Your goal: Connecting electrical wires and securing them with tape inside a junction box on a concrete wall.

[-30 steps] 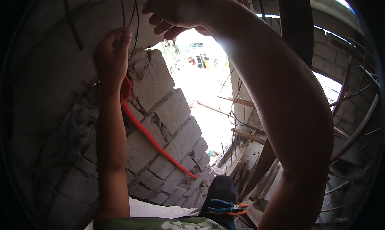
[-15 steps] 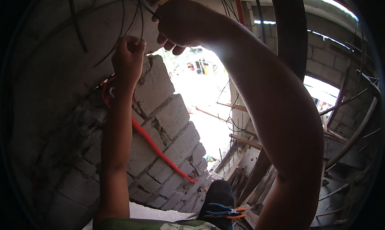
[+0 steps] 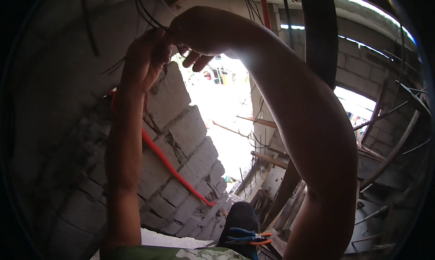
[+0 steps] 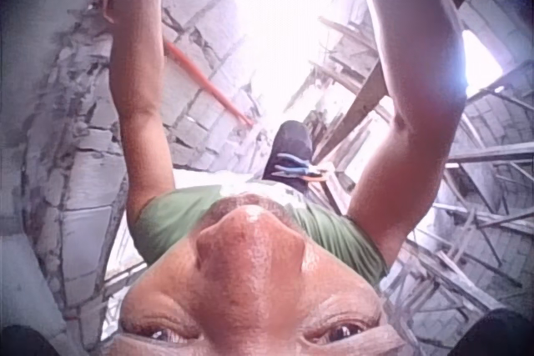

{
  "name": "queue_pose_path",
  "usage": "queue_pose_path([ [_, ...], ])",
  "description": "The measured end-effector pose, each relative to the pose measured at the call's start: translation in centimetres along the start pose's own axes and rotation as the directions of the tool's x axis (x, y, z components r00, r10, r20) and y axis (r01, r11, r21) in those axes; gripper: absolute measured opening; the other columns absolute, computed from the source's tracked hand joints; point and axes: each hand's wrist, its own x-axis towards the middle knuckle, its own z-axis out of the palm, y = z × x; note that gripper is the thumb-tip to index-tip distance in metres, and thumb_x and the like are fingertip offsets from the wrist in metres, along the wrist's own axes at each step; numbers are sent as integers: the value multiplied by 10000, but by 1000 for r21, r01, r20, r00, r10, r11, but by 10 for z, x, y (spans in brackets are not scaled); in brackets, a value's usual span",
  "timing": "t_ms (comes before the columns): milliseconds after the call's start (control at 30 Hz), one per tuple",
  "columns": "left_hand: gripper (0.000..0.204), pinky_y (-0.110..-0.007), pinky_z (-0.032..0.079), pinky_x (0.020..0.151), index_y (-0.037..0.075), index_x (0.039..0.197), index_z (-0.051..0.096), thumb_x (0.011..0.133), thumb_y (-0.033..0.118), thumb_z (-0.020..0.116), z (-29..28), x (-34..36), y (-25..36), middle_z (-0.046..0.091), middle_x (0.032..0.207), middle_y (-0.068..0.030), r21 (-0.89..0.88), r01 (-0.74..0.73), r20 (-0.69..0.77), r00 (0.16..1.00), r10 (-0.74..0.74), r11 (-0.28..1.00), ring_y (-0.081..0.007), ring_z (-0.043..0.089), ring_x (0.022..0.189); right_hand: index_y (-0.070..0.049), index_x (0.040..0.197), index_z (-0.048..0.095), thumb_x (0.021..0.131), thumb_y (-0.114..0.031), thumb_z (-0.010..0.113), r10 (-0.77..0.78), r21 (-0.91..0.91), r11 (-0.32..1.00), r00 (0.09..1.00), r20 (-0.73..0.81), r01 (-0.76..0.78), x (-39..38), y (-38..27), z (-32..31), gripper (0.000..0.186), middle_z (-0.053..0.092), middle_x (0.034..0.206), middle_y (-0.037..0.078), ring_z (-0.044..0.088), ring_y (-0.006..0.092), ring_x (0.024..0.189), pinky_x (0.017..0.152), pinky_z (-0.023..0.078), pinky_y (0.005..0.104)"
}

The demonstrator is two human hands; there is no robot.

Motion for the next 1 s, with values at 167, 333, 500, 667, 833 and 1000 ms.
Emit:
queue_pose_path([
  [167,183,-244,515,634,-30,1098,646,1013,116,577,-13,-2,-4,685,922,-78,-43,-85,125,988,90,995,-113,640,755,73,1075,684,983,-116,540,135,-369,921,991,3,-124,13,-38,5,254,704,1118,203,714,271,999,795,633,351],
  [333,196,-330,568,704,9,1116,638,978,147,630,-22,6,-2,707,906,-75,-107,-74,75,994,82,992,-223,695,792,106,1128,631,973,-118,544,-207,34,978,975,79,205,-4,-6,-18,286,663,1151,266,733,329,908,677,658,393],
  [500,405,-277,590,706,37,1293,496,917,32,647,17,-21,11,613,1148,-99,831,-520,470,469,748,-197,-173,667,874,25,1084,702,944,-95,557,-111,-459,885,993,-36,82,7,-7,-2,235,722,994,150,739,222,882,782,611,350],
  [667,505,-360,581,757,88,1353,508,886,-40,648,26,-22,14,598,1162,-157,747,-613,662,656,363,-256,-252,672,886,-12,999,725,908,-64,598,-150,-806,587,988,-26,68,22,-4,-4,164,730,908,95,731,169,837,820,571,301],
  [833,244,-350,561,769,81,1207,648,966,116,631,-5,-18,33,682,1038,-91,731,-540,677,654,339,-418,-216,677,861,8,960,700,861,-34,634,-450,-896,-131,780,436,425,32,4,-21,126,718,891,104,725,183,837,785,583,293],
  [1000,210,-338,531,742,161,1120,726,918,218,718,-19,-29,42,729,987,-44,759,-391,622,671,403,-521,-197,663,799,13,1063,640,844,-30,630,-317,-129,948,898,-306,290,31,16,-19,224,678,1020,159,722,243,859,700,597,340],
])
